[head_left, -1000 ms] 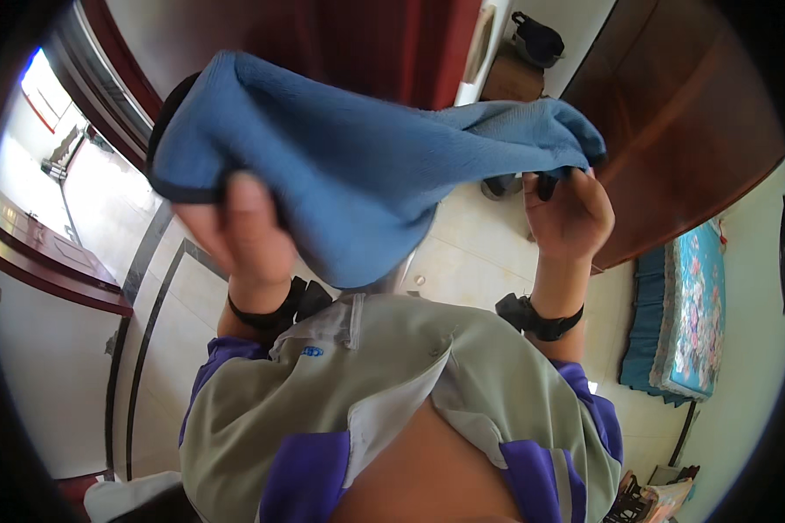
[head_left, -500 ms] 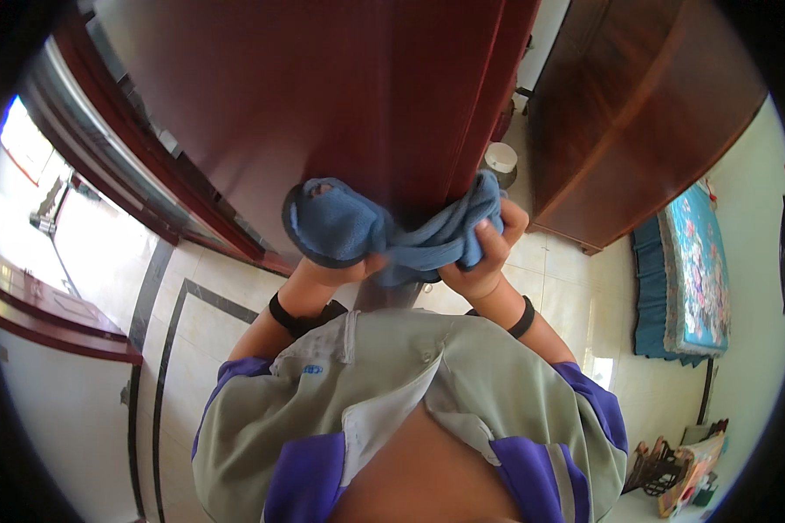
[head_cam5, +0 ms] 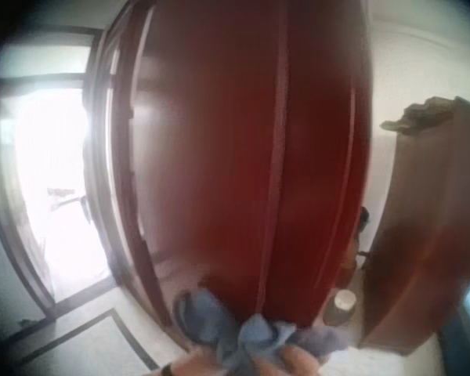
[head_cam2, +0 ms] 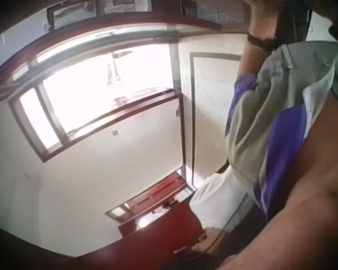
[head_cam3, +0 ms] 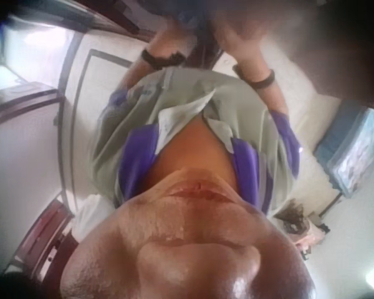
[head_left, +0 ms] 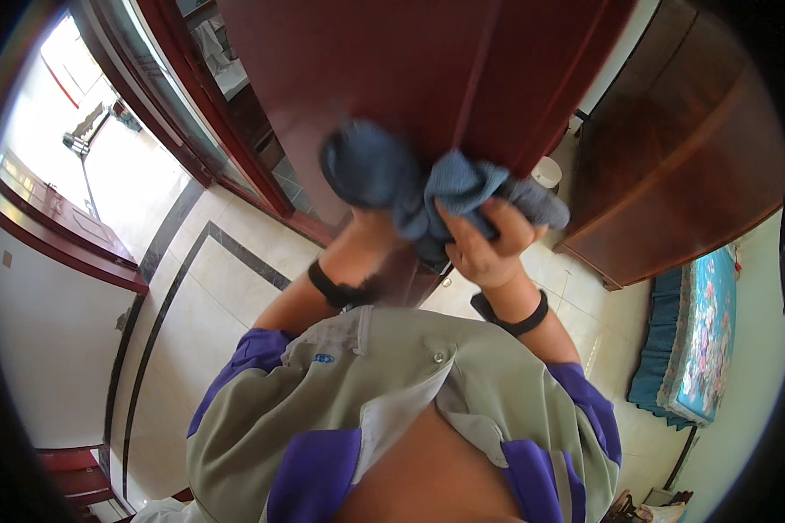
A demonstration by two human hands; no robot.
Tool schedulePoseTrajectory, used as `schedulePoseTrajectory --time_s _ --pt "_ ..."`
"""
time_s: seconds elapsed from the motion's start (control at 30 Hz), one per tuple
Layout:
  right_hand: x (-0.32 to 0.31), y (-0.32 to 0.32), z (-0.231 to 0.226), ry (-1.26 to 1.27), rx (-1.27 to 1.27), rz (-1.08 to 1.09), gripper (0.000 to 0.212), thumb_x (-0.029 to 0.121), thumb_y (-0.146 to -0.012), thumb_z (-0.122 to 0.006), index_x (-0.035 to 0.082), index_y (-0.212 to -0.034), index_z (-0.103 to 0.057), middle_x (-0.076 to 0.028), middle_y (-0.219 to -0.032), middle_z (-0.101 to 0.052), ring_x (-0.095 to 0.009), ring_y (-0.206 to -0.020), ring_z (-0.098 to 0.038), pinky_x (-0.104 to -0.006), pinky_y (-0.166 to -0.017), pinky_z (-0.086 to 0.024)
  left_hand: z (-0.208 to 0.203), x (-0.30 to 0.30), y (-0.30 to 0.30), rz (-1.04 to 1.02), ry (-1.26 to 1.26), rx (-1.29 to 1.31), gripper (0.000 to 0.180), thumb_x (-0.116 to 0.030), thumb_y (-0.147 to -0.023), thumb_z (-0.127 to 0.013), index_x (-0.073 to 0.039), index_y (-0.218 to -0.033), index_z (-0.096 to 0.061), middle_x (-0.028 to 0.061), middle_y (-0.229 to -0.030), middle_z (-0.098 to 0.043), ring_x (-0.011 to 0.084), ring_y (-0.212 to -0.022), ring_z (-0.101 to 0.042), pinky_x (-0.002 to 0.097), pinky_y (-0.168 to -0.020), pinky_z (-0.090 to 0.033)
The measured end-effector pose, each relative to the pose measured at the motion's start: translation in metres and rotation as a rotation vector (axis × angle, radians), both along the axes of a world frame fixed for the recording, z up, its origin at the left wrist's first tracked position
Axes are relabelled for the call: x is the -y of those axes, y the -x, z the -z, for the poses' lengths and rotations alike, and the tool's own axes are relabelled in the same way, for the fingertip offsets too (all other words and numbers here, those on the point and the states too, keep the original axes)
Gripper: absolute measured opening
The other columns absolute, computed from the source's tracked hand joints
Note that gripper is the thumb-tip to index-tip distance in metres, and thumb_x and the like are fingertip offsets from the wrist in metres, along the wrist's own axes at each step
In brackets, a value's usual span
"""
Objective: The person wipes down various wooden furniture surfaces, including a door frame and the top and side of a large wooden cabinet, using a cloth.
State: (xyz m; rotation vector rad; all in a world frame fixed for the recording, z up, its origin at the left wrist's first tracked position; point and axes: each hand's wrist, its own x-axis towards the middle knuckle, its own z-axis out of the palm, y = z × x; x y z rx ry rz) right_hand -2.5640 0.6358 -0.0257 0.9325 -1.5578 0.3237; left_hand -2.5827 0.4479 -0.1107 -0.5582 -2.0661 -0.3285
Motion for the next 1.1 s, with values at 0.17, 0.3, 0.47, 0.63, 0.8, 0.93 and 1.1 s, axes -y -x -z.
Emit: schedulePoseTrajectory --time_s 0.17,0.3,0.47,0.63,0.8,0.93,1.1 --pt "-0.001 0.001 0.048 -0.058 0.016 -0.009 0.043 0.021 -0.053 -0.061 0.021 -0.094 -0.073 0.002 -0.094 -0.052 -0.015 -0.095 -0.048 -0.0364 -0.083 -0.03 0.019 0.003 -0.004 0.227 -0.017 0.175 0.048 -0.037 -0.08 -0.059 -0.011 -0.121 -0.056 0.014 -0.125 -0.052 0.0331 -0.117 -0.046 0.048 -0.104 -0.028" --pt "0.014 -0.01 -0.005 -0.193 -0.096 0.1 0.046 0.023 -0.053 -0.06 0.02 -0.097 -0.072 -0.003 -0.097 -0.051 -0.018 -0.095 -0.047 -0.0349 -0.076 -0.032 -0.035 0.024 0.006 0.216 0.086 -0.006 0.042 -0.034 -0.08 -0.06 -0.01 -0.113 -0.061 0.013 -0.119 -0.056 0.0321 -0.111 -0.052 0.0476 -0.102 -0.032" --pt "0.048 -0.014 -0.045 0.028 0.041 0.241 0.046 0.014 -0.058 -0.061 0.017 -0.103 -0.07 -0.009 -0.109 -0.045 -0.023 -0.102 -0.043 -0.0345 -0.084 -0.029 -0.116 0.042 0.018 0.055 -0.003 -0.38 0.045 -0.04 -0.081 -0.057 -0.012 -0.116 -0.062 0.0126 -0.128 -0.052 0.0322 -0.119 -0.048 0.048 -0.105 -0.029" --pt "0.086 -0.009 -0.05 0.135 0.056 0.375 0.042 0.015 -0.067 -0.064 0.013 -0.109 -0.065 -0.013 -0.119 -0.041 -0.03 -0.109 -0.039 -0.0395 -0.093 -0.03 -0.143 0.06 0.02 0.086 0.001 -0.409 0.045 -0.041 -0.08 -0.057 -0.012 -0.115 -0.062 0.0137 -0.129 -0.051 0.0332 -0.12 -0.047 0.0499 -0.103 -0.03" --pt "0.104 0.004 0.031 0.034 -0.025 0.342 0.032 0.04 -0.074 -0.063 0.017 -0.095 -0.065 -0.01 -0.106 -0.044 -0.031 -0.096 -0.047 -0.0472 -0.084 -0.039 -0.068 0.082 0.026 0.481 -0.079 -0.224 0.038 -0.025 -0.073 -0.062 -0.011 -0.108 -0.064 0.0115 -0.12 -0.058 0.0306 -0.115 -0.053 0.0482 -0.097 -0.038" --pt "0.112 0.003 0.044 0.078 0.016 0.293 0.04 0.027 -0.069 -0.074 0.018 -0.102 -0.053 -0.008 -0.102 -0.042 -0.031 -0.092 -0.047 -0.0472 -0.077 -0.039 -0.062 0.095 0.031 0.563 0.032 -0.168 0.033 -0.024 -0.072 -0.062 -0.009 -0.102 -0.064 0.0107 -0.111 -0.059 0.0288 -0.108 -0.056 0.0498 -0.097 -0.04" --pt "0.116 0.012 -0.04 0.055 -0.074 0.442 0.052 0.036 -0.073 -0.073 0.012 -0.112 -0.049 -0.015 -0.111 -0.041 -0.032 -0.103 -0.044 -0.046 -0.085 -0.035 -0.133 0.095 0.042 0.529 -0.008 -0.345 0.037 -0.022 -0.07 -0.063 -0.006 -0.103 -0.061 0.0149 -0.107 -0.057 0.0339 -0.103 -0.056 0.0556 -0.099 -0.037"
